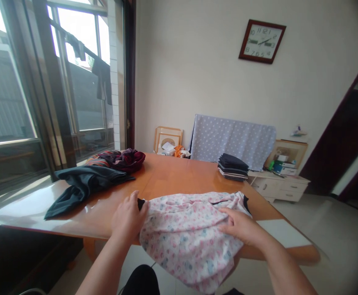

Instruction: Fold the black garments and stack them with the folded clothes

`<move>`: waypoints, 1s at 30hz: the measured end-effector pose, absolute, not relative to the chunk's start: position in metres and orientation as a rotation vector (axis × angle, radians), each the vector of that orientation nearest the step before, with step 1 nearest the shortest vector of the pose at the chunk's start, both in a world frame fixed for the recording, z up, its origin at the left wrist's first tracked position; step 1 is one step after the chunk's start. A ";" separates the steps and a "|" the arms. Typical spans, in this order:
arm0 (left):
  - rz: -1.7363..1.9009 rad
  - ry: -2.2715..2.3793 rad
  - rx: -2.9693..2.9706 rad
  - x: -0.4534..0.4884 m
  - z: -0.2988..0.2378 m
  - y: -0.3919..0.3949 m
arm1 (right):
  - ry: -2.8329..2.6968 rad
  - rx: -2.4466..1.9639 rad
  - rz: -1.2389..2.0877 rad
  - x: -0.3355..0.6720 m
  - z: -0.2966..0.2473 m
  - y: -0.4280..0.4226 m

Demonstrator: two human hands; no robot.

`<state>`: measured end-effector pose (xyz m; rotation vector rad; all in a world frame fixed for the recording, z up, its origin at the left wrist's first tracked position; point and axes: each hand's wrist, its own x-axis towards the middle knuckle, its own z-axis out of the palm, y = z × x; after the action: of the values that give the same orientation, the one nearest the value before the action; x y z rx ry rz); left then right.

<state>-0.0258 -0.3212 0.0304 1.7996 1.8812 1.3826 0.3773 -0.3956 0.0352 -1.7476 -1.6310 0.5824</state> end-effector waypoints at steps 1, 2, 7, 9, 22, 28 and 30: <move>1.335 1.961 1.922 -0.024 0.036 -0.325 | -1.682 -1.748 0.614 0.376 0.035 -0.399; 1.277 2.016 2.024 -0.022 0.042 -0.330 | -1.742 -1.757 0.638 0.375 0.034 -0.402; 0.814 1.618 2.279 0.009 0.058 -0.365 | -1.794 -1.785 0.621 0.366 0.030 -0.392; 0.601 1.352 2.426 0.024 0.056 -0.380 | -1.696 -1.743 0.660 0.364 0.028 -0.385; 0.289 1.116 2.733 0.051 0.060 -0.392 | -1.554 -1.732 0.766 0.394 0.013 -0.396; 0.316 0.704 2.386 0.052 0.079 -0.383 | -1.454 -1.697 0.859 0.391 0.006 -0.394; 0.473 0.638 2.146 0.054 0.080 -0.366 | -1.380 -1.651 0.856 0.389 0.006 -0.390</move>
<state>0.0536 -0.3663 0.0801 2.1457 0.6377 0.4731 0.3894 -0.3902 0.0060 -1.6506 -1.3804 0.8564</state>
